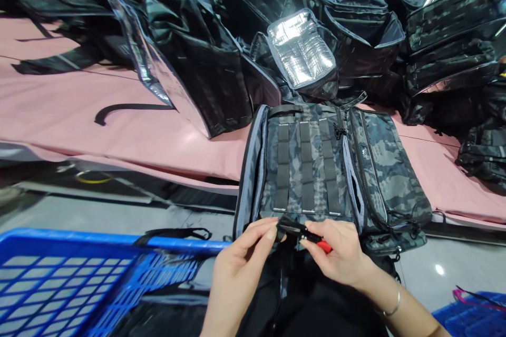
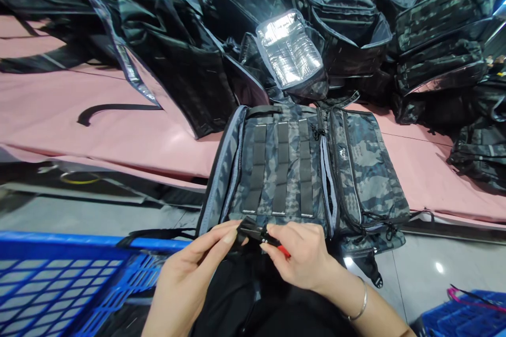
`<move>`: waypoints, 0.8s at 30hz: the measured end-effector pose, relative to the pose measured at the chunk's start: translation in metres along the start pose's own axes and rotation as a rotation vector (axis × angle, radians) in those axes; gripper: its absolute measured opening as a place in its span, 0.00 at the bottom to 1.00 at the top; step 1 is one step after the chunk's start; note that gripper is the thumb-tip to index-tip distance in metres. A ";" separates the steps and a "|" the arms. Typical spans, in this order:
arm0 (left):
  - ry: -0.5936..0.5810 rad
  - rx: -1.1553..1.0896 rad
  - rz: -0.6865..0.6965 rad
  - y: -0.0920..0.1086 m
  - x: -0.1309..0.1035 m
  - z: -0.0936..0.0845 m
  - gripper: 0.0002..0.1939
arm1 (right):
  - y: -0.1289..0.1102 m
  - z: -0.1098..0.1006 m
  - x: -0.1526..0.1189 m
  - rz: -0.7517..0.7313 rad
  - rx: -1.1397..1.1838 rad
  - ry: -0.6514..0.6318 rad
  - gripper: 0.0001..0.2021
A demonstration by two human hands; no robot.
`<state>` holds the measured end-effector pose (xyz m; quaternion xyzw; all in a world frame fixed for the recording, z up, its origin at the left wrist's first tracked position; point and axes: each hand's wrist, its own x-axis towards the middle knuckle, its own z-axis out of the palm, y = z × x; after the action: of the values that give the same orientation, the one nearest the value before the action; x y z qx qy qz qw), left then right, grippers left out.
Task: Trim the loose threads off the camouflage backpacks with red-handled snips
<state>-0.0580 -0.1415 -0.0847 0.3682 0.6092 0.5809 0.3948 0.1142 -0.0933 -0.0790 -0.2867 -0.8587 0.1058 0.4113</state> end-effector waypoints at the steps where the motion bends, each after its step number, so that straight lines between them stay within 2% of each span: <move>1: -0.005 0.014 0.010 -0.001 0.000 0.000 0.13 | 0.001 -0.001 0.000 -0.003 -0.005 -0.016 0.08; 6: -0.043 0.033 0.043 -0.005 0.001 -0.004 0.11 | 0.004 -0.007 0.003 -0.005 0.015 -0.074 0.09; 9: -0.096 0.012 0.044 -0.007 0.002 -0.009 0.10 | 0.006 -0.007 0.005 0.008 0.113 -0.077 0.08; 11: -0.131 -0.011 0.045 -0.007 0.003 -0.012 0.10 | 0.006 -0.003 0.006 0.071 0.213 -0.081 0.08; 14: -0.137 -0.033 0.050 -0.006 0.005 -0.012 0.10 | 0.003 0.006 0.006 0.335 0.479 -0.094 0.08; 17: -0.171 0.056 0.107 -0.006 0.006 -0.007 0.11 | -0.005 0.013 0.010 0.624 1.017 -0.056 0.14; 20: -0.203 0.177 0.181 -0.009 0.005 -0.001 0.11 | -0.012 0.011 0.018 0.712 1.477 0.028 0.18; 22: -0.164 0.199 0.201 -0.010 0.003 0.001 0.11 | -0.014 0.008 0.022 0.694 1.511 0.073 0.18; 24: -0.111 0.213 0.223 -0.010 0.000 0.000 0.10 | -0.012 0.005 0.022 0.674 1.350 0.098 0.16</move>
<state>-0.0580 -0.1424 -0.0948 0.5050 0.5998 0.5319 0.3198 0.0950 -0.0901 -0.0632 -0.2238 -0.4541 0.7159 0.4808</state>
